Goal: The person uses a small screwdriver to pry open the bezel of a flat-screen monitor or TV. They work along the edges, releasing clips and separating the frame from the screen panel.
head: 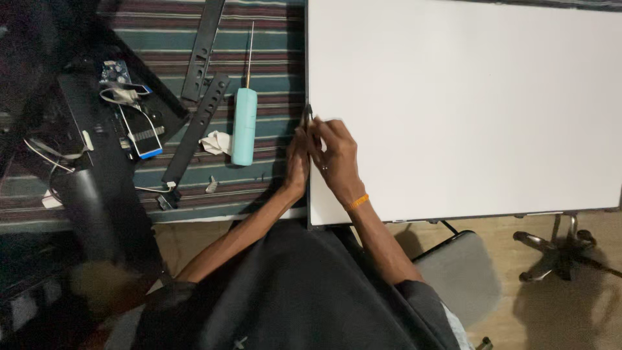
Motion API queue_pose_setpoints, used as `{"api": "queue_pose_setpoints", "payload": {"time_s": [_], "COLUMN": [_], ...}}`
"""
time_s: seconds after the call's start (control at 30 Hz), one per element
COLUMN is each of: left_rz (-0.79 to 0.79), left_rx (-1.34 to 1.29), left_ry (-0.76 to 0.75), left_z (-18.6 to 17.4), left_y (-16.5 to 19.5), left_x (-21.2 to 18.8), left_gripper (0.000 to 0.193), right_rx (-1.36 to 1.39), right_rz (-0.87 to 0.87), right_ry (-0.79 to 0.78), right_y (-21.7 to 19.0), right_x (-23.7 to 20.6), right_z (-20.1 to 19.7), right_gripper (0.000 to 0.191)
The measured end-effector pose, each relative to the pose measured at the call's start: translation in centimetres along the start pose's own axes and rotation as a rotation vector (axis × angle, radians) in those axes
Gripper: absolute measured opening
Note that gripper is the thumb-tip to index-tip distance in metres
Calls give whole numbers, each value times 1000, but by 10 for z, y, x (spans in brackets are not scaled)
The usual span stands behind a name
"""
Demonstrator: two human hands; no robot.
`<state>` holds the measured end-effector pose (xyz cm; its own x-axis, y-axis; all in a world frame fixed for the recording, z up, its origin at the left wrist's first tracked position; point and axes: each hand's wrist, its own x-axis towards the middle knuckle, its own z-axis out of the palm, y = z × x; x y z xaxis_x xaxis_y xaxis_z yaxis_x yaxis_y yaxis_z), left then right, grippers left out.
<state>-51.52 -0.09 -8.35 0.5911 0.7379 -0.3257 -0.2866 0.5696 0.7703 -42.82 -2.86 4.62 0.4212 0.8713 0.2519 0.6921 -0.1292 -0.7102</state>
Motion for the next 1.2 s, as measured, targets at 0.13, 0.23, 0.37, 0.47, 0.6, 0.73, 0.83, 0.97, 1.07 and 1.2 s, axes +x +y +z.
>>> {"api": "queue_pose_setpoints", "payload": {"time_s": [0.13, 0.23, 0.37, 0.47, 0.6, 0.73, 0.83, 0.97, 1.07, 1.2], "left_rz": [-97, 36, 7, -67, 51, 12, -47, -11, -49, 80], "left_rx": [81, -87, -124, -160, -23, 150, 102, 111, 91, 97], "left_ry": [81, -35, -9, 26, -81, 4, 6, 32, 61, -6], "left_z": [-1, -1, 1, 1, 0, -2, -3, -2, -1, 1], "left_y": [-2, -3, -4, -2, 2, 2, 1, 0, 1, 6], "left_x": [-1, -1, -1, -2, -4, -4, -4, -1, 0, 0], "left_gripper": [52, 51, 52, 54, 56, 54, 56, 57, 56, 57], "right_rx": [2, 53, -21, 3, 17, 16, -8, -24, 18, 22], "right_rz": [-13, -39, -52, -12, -56, 52, -10, -38, 32, -9], "right_ry": [26, 44, 49, 37, 43, 30, 33, 45, 34, 35], "right_y": [4, 6, 8, 9, 8, 8, 9, 10, 9, 10], "right_x": [6, 10, 11, 14, 18, 23, 24, 29, 32, 35], "right_z": [5, 8, 9, 8, 8, 10, 10, 11, 11, 11], "right_gripper": [36, 37, 36, 36, 36, 36, 42, 37, 32, 35]}}
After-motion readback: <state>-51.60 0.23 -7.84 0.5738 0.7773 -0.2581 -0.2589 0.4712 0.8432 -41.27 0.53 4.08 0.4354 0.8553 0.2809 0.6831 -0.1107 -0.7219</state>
